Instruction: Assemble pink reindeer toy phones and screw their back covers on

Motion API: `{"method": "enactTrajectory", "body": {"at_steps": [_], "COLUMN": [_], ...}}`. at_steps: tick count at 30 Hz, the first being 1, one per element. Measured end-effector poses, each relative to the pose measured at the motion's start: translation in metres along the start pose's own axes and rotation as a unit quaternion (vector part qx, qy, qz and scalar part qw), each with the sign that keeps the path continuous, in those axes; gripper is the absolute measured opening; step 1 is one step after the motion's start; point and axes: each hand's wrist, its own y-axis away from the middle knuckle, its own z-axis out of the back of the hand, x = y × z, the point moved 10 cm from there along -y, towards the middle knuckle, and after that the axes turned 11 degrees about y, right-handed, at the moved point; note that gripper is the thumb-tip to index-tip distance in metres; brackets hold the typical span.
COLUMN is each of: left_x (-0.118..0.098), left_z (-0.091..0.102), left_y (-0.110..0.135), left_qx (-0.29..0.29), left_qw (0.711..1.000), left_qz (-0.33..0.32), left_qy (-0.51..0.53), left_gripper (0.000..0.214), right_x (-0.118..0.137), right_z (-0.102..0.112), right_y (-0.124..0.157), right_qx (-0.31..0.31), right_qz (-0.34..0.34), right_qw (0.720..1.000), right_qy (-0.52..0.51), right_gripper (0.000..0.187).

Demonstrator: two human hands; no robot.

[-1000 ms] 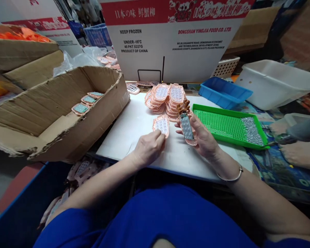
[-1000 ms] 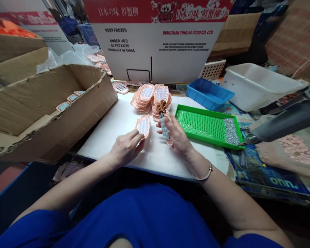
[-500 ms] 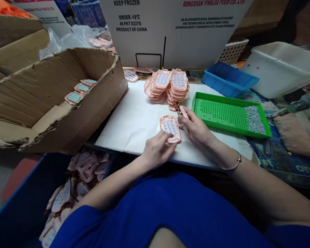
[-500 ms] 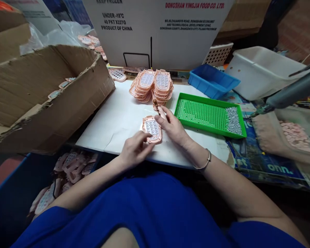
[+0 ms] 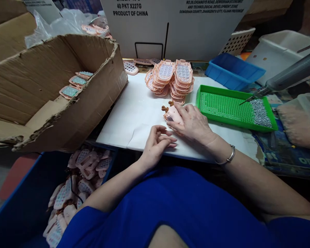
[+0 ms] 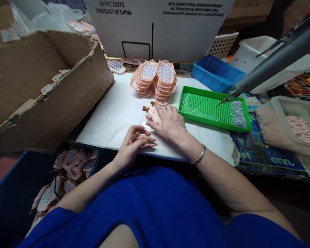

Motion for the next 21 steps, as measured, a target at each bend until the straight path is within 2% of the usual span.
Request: {"method": "enactTrajectory", "body": {"at_steps": [3,6,9,14,17,19,21], "left_x": [-0.019,-0.027,-0.024,-0.020,-0.019,-0.013,-0.004], "left_z": [0.016,0.023,0.024,0.030,0.038,0.040,0.032], "left_y": [0.005,0.006,0.005,0.002,0.000,-0.003,-0.007], "left_qx": [-0.042,-0.053,-0.054,-0.077,-0.109,-0.124,-0.102], "left_qw": [0.996,0.992,0.993,0.992,0.988,0.986,0.987], "left_qz": [-0.074,-0.102,-0.100,-0.103,-0.098,-0.063,-0.010], "left_qy": [-0.039,-0.045,-0.033,-0.003,0.050,0.088,0.125], "left_gripper": [0.034,0.035,0.035,0.037,0.040,0.040,0.041], "right_x": [0.008,0.014,0.019,0.023,0.021,0.020,0.020], "right_z": [0.000,-0.005,-0.009,-0.013,-0.014,-0.009,0.000], "right_y": [-0.004,-0.006,-0.006,-0.006,-0.007,-0.006,-0.002], "right_qx": [0.001,0.026,0.060,0.078,0.054,0.018,-0.010], "right_qz": [0.020,0.018,0.010,0.006,0.016,0.038,0.082], "right_qw": [1.000,0.999,0.997,0.995,0.997,0.999,0.995], "right_qy": [0.022,0.040,0.055,0.068,0.055,0.011,-0.062], "right_gripper": [0.071,0.071,0.072,0.069,0.064,0.063,0.063]}}
